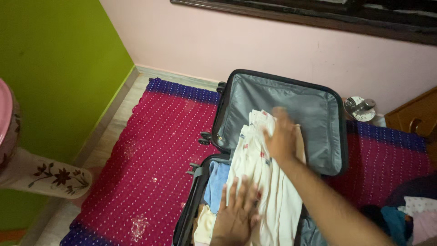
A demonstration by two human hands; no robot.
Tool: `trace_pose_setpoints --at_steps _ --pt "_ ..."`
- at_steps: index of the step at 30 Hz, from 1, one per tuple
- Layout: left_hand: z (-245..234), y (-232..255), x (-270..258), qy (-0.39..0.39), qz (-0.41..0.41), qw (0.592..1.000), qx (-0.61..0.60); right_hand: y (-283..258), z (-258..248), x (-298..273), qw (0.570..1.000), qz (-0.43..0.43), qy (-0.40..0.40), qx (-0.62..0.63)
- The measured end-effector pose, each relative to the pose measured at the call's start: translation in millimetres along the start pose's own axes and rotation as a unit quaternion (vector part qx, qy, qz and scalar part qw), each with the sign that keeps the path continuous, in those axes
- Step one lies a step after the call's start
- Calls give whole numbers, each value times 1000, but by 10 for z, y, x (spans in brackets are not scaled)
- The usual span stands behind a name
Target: The person packs a suitcase by selecting a patterned white garment from a pile, unfolding and smoothing it by hand, and then folding it before placing it inside the suitcase.
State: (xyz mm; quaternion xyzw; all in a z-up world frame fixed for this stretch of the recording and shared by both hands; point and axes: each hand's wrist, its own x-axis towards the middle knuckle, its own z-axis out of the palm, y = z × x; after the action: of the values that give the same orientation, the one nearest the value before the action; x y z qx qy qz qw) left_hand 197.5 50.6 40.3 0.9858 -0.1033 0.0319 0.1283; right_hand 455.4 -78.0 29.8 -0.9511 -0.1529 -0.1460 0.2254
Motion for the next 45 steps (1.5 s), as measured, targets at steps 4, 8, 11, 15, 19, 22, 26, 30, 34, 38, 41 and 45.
trace_pose_setpoints --at_steps 4,8,11,15,19,22,26,30,34,38,41,45 --pt "302 -78 -75 -23 79 996 -22 -319 -210 -214 973 -96 -206 -49" --pt "416 -122 -91 10 90 996 -13 -324 -475 -411 986 -163 -11 8" --pt "245 -96 -58 -73 71 994 -25 -397 -534 -570 969 -145 -199 15" --pt "20 -50 -5 -229 29 972 -32 -503 -756 -980 983 -165 -77 2" --pt "330 -32 -113 -126 46 991 -27 -404 -880 -1668 986 -86 -36 137" --pt "717 -84 -303 93 150 980 95 -65 -638 -2358 974 -76 -79 197" --pt "974 -35 -470 54 237 970 1 533 -15 -3151 938 -117 -152 290" --pt "1095 80 -684 26 286 954 -90 609 206 -3586 930 45 -243 270" --pt "1255 -2 -907 -13 407 894 -189 495 -22 -3735 928 116 -291 202" --pt "1183 -11 -1217 0 391 909 -146 387 -257 -3941 921 154 -319 162" --pt "1125 -50 -1315 63 397 914 -57 239 -332 -3952 910 143 -347 175" --pt "1210 -52 -1409 88 379 921 19 34 -439 -3944 893 128 -385 195"
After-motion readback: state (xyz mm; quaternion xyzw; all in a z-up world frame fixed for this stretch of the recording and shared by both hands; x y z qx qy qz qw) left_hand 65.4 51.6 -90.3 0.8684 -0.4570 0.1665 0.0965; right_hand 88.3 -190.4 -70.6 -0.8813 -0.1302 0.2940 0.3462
